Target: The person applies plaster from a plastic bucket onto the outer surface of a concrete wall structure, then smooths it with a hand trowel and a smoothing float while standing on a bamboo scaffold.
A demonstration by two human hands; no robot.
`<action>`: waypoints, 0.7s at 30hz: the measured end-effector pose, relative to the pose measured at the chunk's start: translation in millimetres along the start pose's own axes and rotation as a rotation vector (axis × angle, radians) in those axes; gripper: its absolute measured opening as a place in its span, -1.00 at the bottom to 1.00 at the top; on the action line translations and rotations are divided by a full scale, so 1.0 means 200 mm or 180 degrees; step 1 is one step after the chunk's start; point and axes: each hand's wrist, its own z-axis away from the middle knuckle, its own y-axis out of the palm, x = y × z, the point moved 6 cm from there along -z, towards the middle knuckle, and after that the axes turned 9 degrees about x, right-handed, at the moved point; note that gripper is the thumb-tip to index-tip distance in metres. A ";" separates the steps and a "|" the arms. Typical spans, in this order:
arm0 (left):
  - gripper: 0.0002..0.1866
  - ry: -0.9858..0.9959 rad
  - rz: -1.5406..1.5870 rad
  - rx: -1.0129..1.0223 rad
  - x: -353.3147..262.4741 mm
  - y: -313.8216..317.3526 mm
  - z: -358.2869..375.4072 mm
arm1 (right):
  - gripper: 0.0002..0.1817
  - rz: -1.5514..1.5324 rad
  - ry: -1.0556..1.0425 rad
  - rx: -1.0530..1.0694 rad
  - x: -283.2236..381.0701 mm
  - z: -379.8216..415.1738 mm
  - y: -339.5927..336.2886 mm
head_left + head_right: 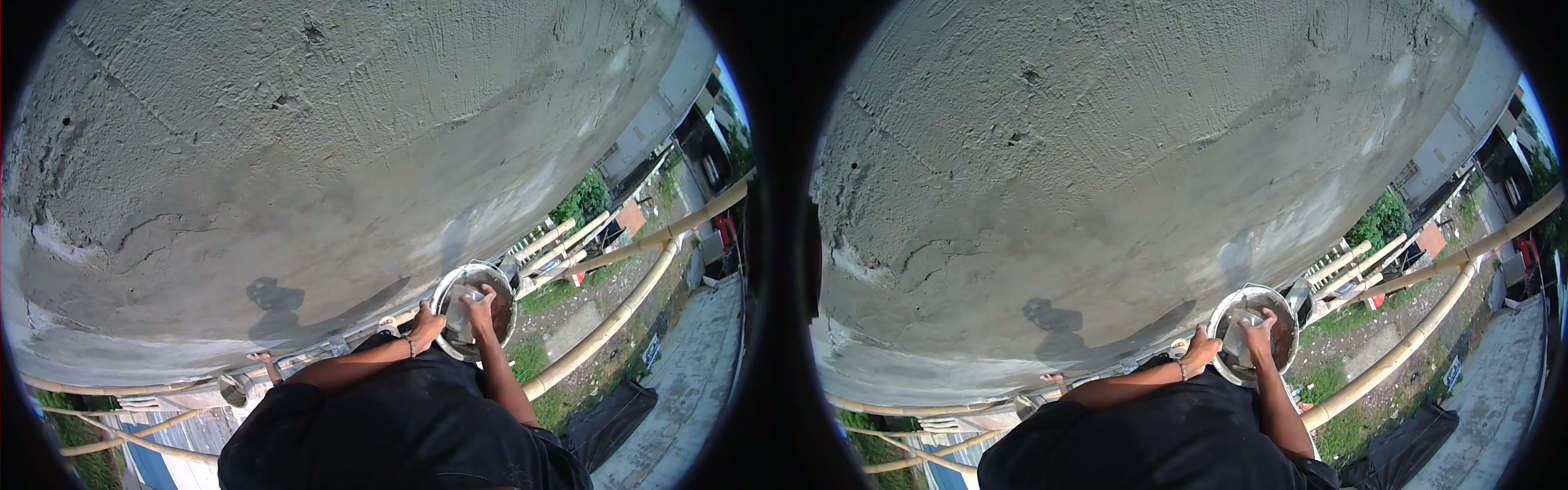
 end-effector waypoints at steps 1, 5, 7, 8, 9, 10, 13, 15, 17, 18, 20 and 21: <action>-0.23 0.0038 0.0050 -0.0013 0.00 0.00 0.01 | -0.10 -0.1165 0.0440 -0.0056 -0.02 0.01 -0.01; -0.25 -0.0240 0.0310 0.0112 -0.09 -0.01 0.09 | -0.10 -0.2162 0.0440 0.0000 -0.09 -0.01 -0.07; -0.24 -0.0109 0.0057 -0.0071 0.01 0.00 -0.03 | -0.12 0.1380 -0.0502 -0.0055 0.02 -0.01 -0.13; -0.24 -0.0095 0.0033 -0.0089 -0.01 -0.01 -0.01 | -0.06 0.1948 -0.0910 -0.0240 0.06 0.01 -0.13; -0.24 -0.0095 0.0008 -0.0108 -0.02 -0.01 0.02 | -0.06 0.1935 -0.0913 -0.0233 0.06 0.00 -0.12; -0.26 -0.0099 0.0091 -0.0235 -0.04 -0.02 0.04 | -0.01 0.1476 -0.0423 0.0058 0.02 -0.04 -0.10; -0.31 -0.0047 0.0215 -0.0336 -0.13 -0.04 0.14 | -0.02 0.1089 0.0009 0.0887 -0.13 -0.18 -0.03; -0.38 -0.0126 0.0289 -0.0156 -0.11 -0.05 0.13 | -0.18 -0.0377 0.0488 0.0617 -0.13 -0.19 -0.09; -0.39 -0.0169 0.0581 -0.0086 -0.03 -0.03 0.08 | -0.39 -0.2068 0.0655 0.0145 -0.22 -0.18 -0.10; -0.37 -0.0195 0.0543 -0.0075 -0.01 -0.03 0.07 | -0.48 -0.2040 0.0867 0.0146 -0.30 -0.20 -0.10; -0.39 -0.0146 0.0660 -0.0015 0.05 -0.03 0.03 | -0.64 -0.1158 0.0774 0.0500 -0.47 -0.24 -0.12; -0.40 -0.0117 0.0784 0.0051 0.06 -0.02 0.02 | -0.69 -0.0290 0.0459 0.0851 -0.52 -0.25 -0.11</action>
